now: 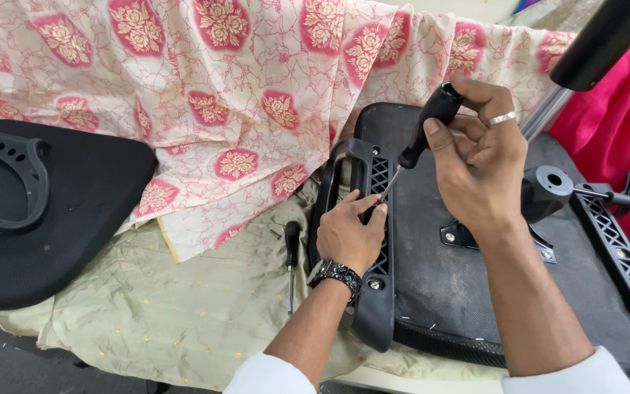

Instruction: The person attaches a chair armrest to the underside of an office chair seat using a screwdriver. They align the armrest, insert screws, and tighten them to secure the part to the seat base.

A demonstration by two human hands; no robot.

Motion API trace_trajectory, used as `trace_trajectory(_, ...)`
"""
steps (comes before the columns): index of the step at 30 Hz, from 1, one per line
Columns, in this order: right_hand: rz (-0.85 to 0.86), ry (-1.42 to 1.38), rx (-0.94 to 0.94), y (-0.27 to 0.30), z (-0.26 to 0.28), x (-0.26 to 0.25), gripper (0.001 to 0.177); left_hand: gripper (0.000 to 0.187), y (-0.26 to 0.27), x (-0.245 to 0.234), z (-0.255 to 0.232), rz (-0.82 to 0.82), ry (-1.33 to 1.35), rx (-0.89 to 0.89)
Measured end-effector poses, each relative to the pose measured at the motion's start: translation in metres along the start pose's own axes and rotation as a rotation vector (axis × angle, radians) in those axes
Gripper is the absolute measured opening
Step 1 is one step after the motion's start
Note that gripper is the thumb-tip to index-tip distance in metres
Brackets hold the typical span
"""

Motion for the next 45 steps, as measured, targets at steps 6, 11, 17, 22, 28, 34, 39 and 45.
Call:
trace_trajectory(6,-0.017,0.012,-0.024,0.003,-0.001,0.005,0.037,0.029,-0.001,0.001,0.002,-0.027,0.003,0.04)
trace_trajectory(11,-0.021,-0.016,0.036,0.0,-0.002,0.001,0.039,0.029,0.0,0.002,0.003,-0.035,0.024,0.048)
trace_trajectory(17,-0.011,0.04,-0.02,-0.005,0.004,0.0,0.04,0.029,0.0,-0.001,0.002,-0.038,0.031,0.033)
trace_trajectory(22,0.017,0.078,-0.057,-0.005,0.0,-0.002,0.041,0.029,0.0,0.002,0.003,-0.016,0.036,-0.002)
trace_trajectory(28,-0.048,-0.165,0.109,0.001,-0.013,-0.009,0.038,0.029,0.001,0.001,0.004,-0.009,0.052,-0.002)
trace_trajectory(34,-0.055,0.162,-0.026,0.003,0.003,-0.008,0.044,0.028,0.001,-0.001,0.0,-0.031,0.044,0.028)
trace_trajectory(39,-0.086,-0.183,0.087,0.006,-0.01,-0.006,0.037,0.028,0.002,-0.001,0.001,-0.005,0.038,0.022)
trace_trajectory(45,-0.038,0.038,-0.061,0.004,-0.006,-0.006,0.039,0.029,0.002,-0.004,-0.002,-0.014,0.037,0.032)
Point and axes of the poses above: each hand's wrist, its own y-axis away from the middle knuckle, its own x-axis out of the palm, z = x × y, the point moved 8 cm from there along -y, towards the middle knuckle, and after that the axes turned 4 degrees about -x, right-handed, at the moved point
